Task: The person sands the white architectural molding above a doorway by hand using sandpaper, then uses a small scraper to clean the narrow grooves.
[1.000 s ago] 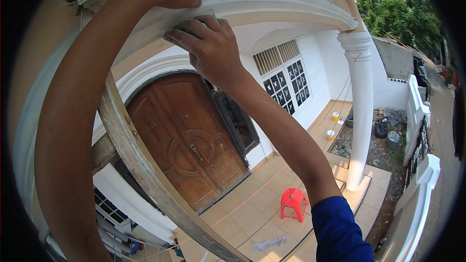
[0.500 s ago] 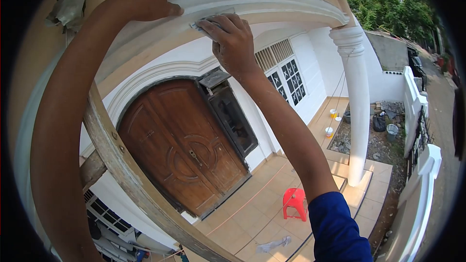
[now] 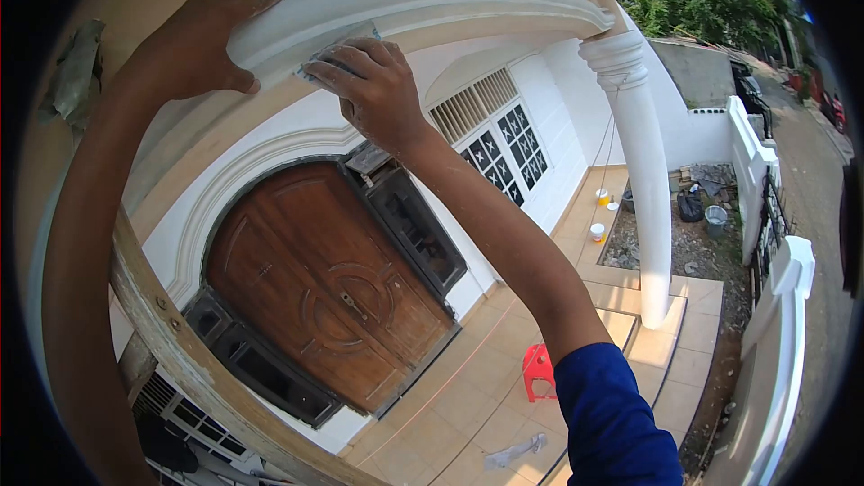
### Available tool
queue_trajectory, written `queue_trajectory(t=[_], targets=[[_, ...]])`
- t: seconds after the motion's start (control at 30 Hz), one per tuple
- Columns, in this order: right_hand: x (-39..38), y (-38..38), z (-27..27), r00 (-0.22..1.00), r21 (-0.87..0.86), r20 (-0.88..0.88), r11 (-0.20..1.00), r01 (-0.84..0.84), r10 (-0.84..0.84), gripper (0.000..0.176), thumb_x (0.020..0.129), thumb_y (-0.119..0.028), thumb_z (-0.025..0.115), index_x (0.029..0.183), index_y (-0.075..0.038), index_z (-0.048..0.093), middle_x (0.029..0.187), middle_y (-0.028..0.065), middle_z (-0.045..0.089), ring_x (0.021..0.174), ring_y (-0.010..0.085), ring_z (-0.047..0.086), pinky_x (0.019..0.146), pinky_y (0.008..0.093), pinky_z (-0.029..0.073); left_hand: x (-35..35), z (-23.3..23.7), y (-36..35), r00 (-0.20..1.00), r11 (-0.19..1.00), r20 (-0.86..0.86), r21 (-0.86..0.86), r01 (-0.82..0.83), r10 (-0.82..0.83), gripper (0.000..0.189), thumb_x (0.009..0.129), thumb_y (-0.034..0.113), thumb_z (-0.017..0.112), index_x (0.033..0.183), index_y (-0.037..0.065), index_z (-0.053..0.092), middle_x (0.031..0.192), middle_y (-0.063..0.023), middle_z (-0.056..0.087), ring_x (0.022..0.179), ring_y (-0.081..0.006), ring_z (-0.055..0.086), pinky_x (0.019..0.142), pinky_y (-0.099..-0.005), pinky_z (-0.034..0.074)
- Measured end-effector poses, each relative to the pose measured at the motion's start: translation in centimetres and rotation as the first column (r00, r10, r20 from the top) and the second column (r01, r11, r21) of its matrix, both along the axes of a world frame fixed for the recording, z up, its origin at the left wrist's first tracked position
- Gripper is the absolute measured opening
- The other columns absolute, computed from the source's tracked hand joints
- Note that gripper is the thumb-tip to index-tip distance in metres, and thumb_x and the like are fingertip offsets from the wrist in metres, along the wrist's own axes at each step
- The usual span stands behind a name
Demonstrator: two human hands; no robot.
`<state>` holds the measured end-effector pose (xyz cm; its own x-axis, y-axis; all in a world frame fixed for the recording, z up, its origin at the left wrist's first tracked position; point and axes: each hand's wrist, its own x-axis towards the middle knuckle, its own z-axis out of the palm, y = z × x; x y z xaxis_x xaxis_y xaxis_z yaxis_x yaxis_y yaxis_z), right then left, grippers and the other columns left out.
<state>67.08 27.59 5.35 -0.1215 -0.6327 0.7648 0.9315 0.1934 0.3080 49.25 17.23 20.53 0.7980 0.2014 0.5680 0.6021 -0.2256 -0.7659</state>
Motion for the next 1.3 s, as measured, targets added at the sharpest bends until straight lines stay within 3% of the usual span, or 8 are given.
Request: queue_trajectory(t=[0.3, 0.63, 0.83, 0.9, 0.97, 1.07, 1.13, 1.3], targets=[[17.7, 2.3, -1.7, 0.965, -0.111, -0.211, 0.984, 0.136, -0.157, 0.035, 0.075, 0.001, 0.062, 0.105, -0.015, 0.070, 0.100, 0.0041, 0.068, 0.092, 0.0262, 0.063, 0.081, 0.0382, 0.052, 0.1, 0.0, 0.1, 1.000, 0.996, 0.010, -0.078, 0.030, -0.030, 0.097, 0.060, 0.013, 0.084, 0.145, 0.025, 0.038, 0.125, -0.0109, 0.054, 0.109, -0.0320, 0.050, 0.100, -0.0417, 0.044], [19.2, 2.0, -1.4, 0.602, -0.263, -0.774, 0.965, -0.021, -0.198, 0.029, 0.083, -0.006, 0.053, 0.107, -0.011, 0.069, 0.102, 0.0085, 0.069, 0.090, 0.0311, 0.065, 0.081, 0.0416, 0.053, 0.1, -0.1, 0.5, 1.000, 1.000, 0.023, -0.016, 0.020, -0.020, 0.101, 0.059, 0.008, 0.082, 0.146, 0.028, 0.037, 0.114, -0.0060, 0.054, 0.099, -0.0289, 0.047, 0.099, -0.0394, 0.044], [12.0, -0.1, 0.8, 0.660, -0.578, -0.567, 0.809, 0.107, -0.493, 0.012, 0.078, -0.010, 0.061, 0.077, -0.003, 0.071, 0.090, 0.0119, 0.067, 0.099, 0.0297, 0.062, 0.068, 0.0386, 0.056, 0.1, -0.1, 0.2, 0.999, 0.998, 0.012, -0.050, 0.042, -0.042, 0.097, 0.059, 0.014, 0.084, 0.145, 0.024, 0.040, 0.120, -0.0114, 0.055, 0.104, -0.0317, 0.051, 0.095, -0.0416, 0.046], [8.1, -2.5, 0.0, 0.784, -0.541, -0.425, 0.821, 0.181, -0.453, 0.013, 0.078, -0.008, 0.062, 0.084, -0.003, 0.071, 0.091, 0.0098, 0.064, 0.097, 0.0281, 0.062, 0.068, 0.0365, 0.056, -0.1, 0.1, 0.6, 0.997, 0.996, -0.003, -0.022, 0.081, -0.081, 0.098, 0.059, 0.014, 0.084, 0.145, 0.024, 0.040, 0.119, -0.0107, 0.055, 0.103, -0.0313, 0.051, 0.095, -0.0413, 0.046], [4.9, -5.1, -1.6, 0.998, -0.378, -0.051, 0.924, -0.054, 0.038, 0.021, 0.079, -0.007, 0.062, 0.097, -0.006, 0.071, 0.093, 0.0076, 0.062, 0.092, 0.0266, 0.062, 0.068, 0.0352, 0.055, 0.0, -0.2, 0.2, 0.998, 0.998, 0.021, -0.031, 0.062, -0.062, 0.098, 0.058, 0.013, 0.084, 0.145, 0.025, 0.040, 0.118, -0.0105, 0.055, 0.103, -0.0313, 0.050, 0.095, -0.0409, 0.047], [6.9, -5.9, -2.6, 0.999, -0.242, -0.004, 0.969, -0.053, 0.053, 0.030, 0.080, -0.006, 0.061, 0.108, -0.010, 0.069, 0.092, 0.0071, 0.062, 0.088, 0.0266, 0.062, 0.070, 0.0369, 0.054, 0.4, -0.4, -0.3, 0.999, 0.998, 0.041, -0.058, 0.015, -0.012, 0.103, 0.056, 0.010, 0.084, 0.146, 0.028, 0.037, 0.122, -0.0097, 0.053, 0.105, -0.0301, 0.049, 0.101, -0.0402, 0.044], [12.8, -3.2, -1.2, 0.869, -0.104, -0.490, 0.985, -0.136, 0.068, 0.028, 0.083, -0.004, 0.057, 0.109, -0.008, 0.069, 0.097, 0.0107, 0.064, 0.086, 0.0296, 0.064, 0.071, 0.0400, 0.053, 0.4, -0.3, -0.4, 0.999, 0.998, 0.051, -0.066, -0.010, 0.013, 0.106, 0.055, 0.008, 0.084, 0.147, 0.030, 0.035, 0.124, -0.0093, 0.052, 0.105, -0.0297, 0.048, 0.103, -0.0400, 0.043], [15.1, 1.4, 1.8, 0.532, -0.342, -0.827, 0.915, -0.214, -0.184, 0.023, 0.080, -0.006, 0.056, 0.099, -0.004, 0.071, 0.079, 0.0192, 0.068, 0.075, 0.0350, 0.068, 0.069, 0.0440, 0.054, 0.4, -0.2, 0.0, 0.999, 0.998, 0.022, -0.051, 0.029, -0.028, 0.100, 0.057, 0.013, 0.085, 0.145, 0.025, 0.039, 0.118, -0.0107, 0.055, 0.104, -0.0321, 0.049, 0.095, -0.0411, 0.047]])
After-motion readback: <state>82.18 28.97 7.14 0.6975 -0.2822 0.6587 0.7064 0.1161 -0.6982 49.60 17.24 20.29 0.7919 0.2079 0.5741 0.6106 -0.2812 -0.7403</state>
